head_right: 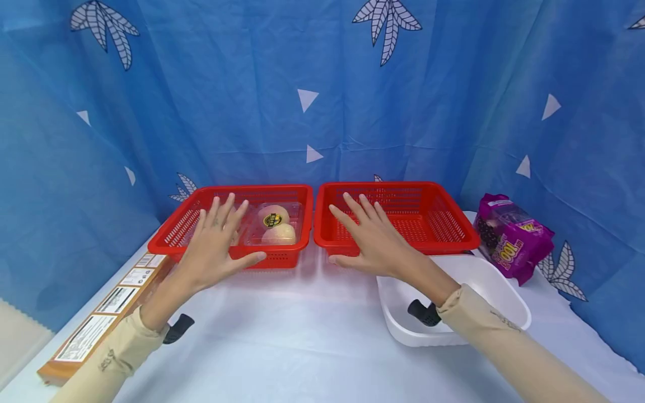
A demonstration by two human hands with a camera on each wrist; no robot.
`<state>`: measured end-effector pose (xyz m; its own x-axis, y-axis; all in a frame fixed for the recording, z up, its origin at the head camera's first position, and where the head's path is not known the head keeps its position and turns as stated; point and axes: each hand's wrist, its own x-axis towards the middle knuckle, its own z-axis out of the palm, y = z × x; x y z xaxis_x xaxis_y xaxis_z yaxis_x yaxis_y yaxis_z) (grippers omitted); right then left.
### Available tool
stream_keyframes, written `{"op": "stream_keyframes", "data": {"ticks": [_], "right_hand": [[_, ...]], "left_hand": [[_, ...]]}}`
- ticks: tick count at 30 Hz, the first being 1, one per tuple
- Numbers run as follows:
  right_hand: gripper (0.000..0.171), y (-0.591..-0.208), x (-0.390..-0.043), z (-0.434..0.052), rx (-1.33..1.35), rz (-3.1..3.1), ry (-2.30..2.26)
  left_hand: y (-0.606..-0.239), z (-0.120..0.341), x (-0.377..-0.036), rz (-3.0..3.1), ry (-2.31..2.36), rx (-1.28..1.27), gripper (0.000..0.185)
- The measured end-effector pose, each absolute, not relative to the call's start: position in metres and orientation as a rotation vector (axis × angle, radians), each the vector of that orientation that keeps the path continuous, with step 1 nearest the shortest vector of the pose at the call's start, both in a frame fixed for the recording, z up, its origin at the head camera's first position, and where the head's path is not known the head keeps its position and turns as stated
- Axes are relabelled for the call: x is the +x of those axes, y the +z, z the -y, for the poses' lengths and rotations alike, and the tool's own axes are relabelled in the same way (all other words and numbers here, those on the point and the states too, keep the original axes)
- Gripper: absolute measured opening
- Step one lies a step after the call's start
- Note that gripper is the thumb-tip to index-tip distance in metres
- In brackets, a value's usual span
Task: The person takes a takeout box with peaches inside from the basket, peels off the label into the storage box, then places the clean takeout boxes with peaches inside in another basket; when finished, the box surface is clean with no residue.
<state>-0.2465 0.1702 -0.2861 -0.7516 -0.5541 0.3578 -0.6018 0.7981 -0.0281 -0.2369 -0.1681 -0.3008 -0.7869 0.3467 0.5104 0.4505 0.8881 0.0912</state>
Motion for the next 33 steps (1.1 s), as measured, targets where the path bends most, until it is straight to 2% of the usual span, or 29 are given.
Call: {"op": "stream_keyframes", "data": {"ticks": [8, 17, 22, 29, 33], "right_hand": [[0.096, -0.268, -0.277, -0.130, 0.828, 2.907, 0.486], [0.080, -0.251, -0.320, -0.088, 0.850, 3.074, 0.566], [0.064, -0.250, -0.338, -0.067, 0.837, 3.175, 0.536], [0.029, -0.256, -0.362, -0.038, 0.732, 3.235, 0.507], [0.030, -0.253, -0.371, -0.025, 0.612, 3.262, 0.510]], "left_hand": [[-0.294, 0.225, -0.265, 2.743, -0.465, -0.304, 0.111], [-0.311, 0.281, -0.281, 2.983, -0.639, -0.094, 0.116], [-0.315, 0.295, -0.282, 2.987, -0.653, -0.053, 0.115], [-0.319, 0.311, -0.280, 3.061, -0.710, 0.029, 0.118], [-0.318, 0.315, -0.279, 3.082, -0.751, 0.031, 0.120]]}}
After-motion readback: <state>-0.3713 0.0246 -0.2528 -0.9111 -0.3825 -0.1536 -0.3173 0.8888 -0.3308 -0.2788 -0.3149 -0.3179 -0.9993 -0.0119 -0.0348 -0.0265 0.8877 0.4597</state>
